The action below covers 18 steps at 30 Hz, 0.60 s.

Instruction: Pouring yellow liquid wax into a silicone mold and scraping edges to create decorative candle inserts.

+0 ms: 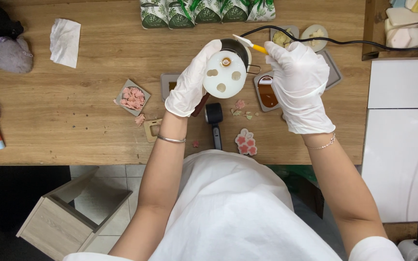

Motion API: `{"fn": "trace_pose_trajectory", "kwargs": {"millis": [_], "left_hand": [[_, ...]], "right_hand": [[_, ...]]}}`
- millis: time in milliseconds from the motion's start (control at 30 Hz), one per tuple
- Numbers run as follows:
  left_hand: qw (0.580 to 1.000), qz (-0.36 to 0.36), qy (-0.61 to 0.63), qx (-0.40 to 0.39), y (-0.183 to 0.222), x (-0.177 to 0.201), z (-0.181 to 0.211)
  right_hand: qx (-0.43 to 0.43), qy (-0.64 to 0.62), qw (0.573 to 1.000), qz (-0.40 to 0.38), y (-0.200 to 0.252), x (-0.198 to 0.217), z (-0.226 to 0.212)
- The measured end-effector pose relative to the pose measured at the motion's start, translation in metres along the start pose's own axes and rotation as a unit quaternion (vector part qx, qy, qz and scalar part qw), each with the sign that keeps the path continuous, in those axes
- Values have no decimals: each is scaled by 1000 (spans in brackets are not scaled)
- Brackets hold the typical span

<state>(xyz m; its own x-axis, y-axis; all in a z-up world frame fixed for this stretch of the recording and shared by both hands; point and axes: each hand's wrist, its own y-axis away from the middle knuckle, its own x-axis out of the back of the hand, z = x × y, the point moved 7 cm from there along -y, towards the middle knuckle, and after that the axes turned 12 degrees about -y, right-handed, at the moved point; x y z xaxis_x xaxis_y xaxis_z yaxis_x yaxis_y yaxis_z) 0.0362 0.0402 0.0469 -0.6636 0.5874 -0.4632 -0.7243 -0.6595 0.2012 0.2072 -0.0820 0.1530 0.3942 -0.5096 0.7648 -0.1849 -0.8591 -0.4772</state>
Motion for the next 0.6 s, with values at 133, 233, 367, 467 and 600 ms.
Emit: {"fn": "trace_pose_trajectory", "kwargs": {"millis": [133,233,367,467,600], "left_hand": [[1000,-1,-25,-10,-4,19,-2],[997,40,-30,59,-13,38,-8],[991,86,-54,91,-11,63,-3],[990,100,-62,84,-9,73,2],[989,114,-59,75,-5,79,3]], "right_hand": [[-51,-50,997,-12,0,0,-4],[-92,-61,993,-46,3,-12,0],[-142,-84,982,-92,12,-33,3],[-166,-102,975,-107,22,-41,2],[-172,-87,973,-124,35,-50,-2]]}}
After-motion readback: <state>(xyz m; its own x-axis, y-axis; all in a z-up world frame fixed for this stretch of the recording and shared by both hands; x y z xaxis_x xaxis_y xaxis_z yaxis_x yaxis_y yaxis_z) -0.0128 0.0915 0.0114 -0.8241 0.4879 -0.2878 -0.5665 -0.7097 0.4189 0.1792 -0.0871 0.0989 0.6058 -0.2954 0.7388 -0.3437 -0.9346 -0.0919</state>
